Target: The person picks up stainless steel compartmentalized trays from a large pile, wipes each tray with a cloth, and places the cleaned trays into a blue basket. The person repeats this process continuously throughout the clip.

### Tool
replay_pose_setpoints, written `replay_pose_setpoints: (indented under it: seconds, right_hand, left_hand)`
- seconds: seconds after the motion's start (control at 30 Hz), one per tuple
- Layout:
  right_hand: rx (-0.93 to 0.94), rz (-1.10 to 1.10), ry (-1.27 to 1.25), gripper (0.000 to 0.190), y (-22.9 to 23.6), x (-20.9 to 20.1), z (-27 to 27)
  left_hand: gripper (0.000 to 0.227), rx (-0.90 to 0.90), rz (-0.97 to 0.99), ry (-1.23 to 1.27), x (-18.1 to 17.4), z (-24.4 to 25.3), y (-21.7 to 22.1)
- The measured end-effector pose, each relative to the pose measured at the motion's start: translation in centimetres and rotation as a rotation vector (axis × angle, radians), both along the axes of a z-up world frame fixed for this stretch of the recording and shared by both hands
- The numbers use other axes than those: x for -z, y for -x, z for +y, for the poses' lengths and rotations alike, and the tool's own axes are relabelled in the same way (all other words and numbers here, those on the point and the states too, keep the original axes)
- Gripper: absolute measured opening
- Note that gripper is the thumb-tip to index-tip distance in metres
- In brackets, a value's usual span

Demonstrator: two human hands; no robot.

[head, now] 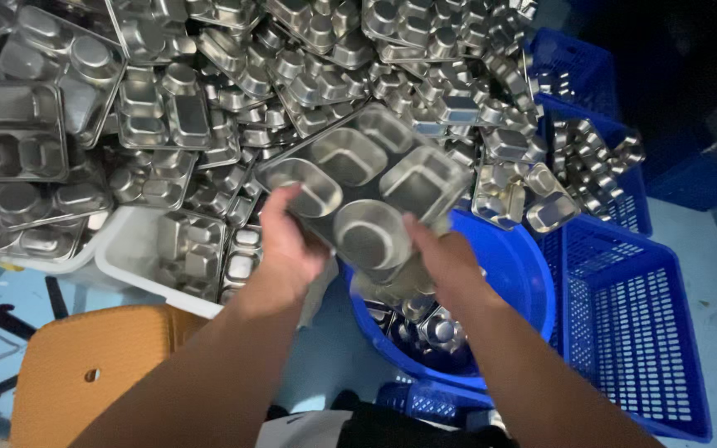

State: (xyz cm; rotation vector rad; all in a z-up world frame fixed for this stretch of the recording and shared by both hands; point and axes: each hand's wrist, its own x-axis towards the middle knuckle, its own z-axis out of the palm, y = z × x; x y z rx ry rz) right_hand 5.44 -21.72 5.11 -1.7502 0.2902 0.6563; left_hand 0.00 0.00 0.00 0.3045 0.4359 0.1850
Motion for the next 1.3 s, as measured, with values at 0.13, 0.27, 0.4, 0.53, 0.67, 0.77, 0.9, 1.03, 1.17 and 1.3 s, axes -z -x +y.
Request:
replay_pose_setpoints:
  seconds: [0.13,0.27,0.4,0.53,0.67,0.77,0.9,1.03,1.17,1.3]
  right_hand:
    - [-0.509,-0.292,0.406,0.067,0.6,-3.2,-1.9]
    - [-0.274,-0.145,-0.404,0.078,-1.3,-4.5,1.2]
    - [-0.771,-0.782,0.070,0.109,0.4,-1.6,6.3]
    - [-1.270,-1.162,0.493,0.117,2.7,-2.2,6.7]
    - [-1.351,-1.082,0.697,0.127,4.0,-4.7,7.6]
    - [-1.385,-1.046,0.701,0.119,4.6,-5.4,8.5]
    - [-1.177,-0.852,0.486,0.084,4.8,-4.5,8.9]
    - [-0.570,-0.603,0.056,0.076,3.5,-2.5,9.7]
    - [-0.127,-0.154,-0.545,0.057,1.5,-1.8,10.7]
    - [-0.086,-0.757,-0.120,0.057,-1.2,-5.0,8.9]
  left_hand:
    - [0.060,-0.001,0.079,-0.118,-2.5,1.0,1.0]
    - [0.067,0.137,0.131,-0.170,-3.8,-0.4,1.5]
    - [0.072,0.265,0.151,-0.206,-3.8,-1.5,1.8]
    - [0.075,0.286,0.009,-0.180,-3.4,-1.2,2.1]
    - [0.073,0.369,0.084,-0.161,-3.4,-0.8,3.1]
    - [0.070,0.375,0.117,-0.205,-3.5,-0.4,3.4]
    - [0.069,0.374,0.056,-0.188,-3.3,0.0,2.7]
    - [0.063,0.370,0.148,-0.323,-2.9,0.3,2.3]
    - [0.067,0.369,-0.099,-0.145,-2.8,1.7,1.6]
    - [0.068,0.342,-0.096,-0.115,-4.0,1.9,1.4]
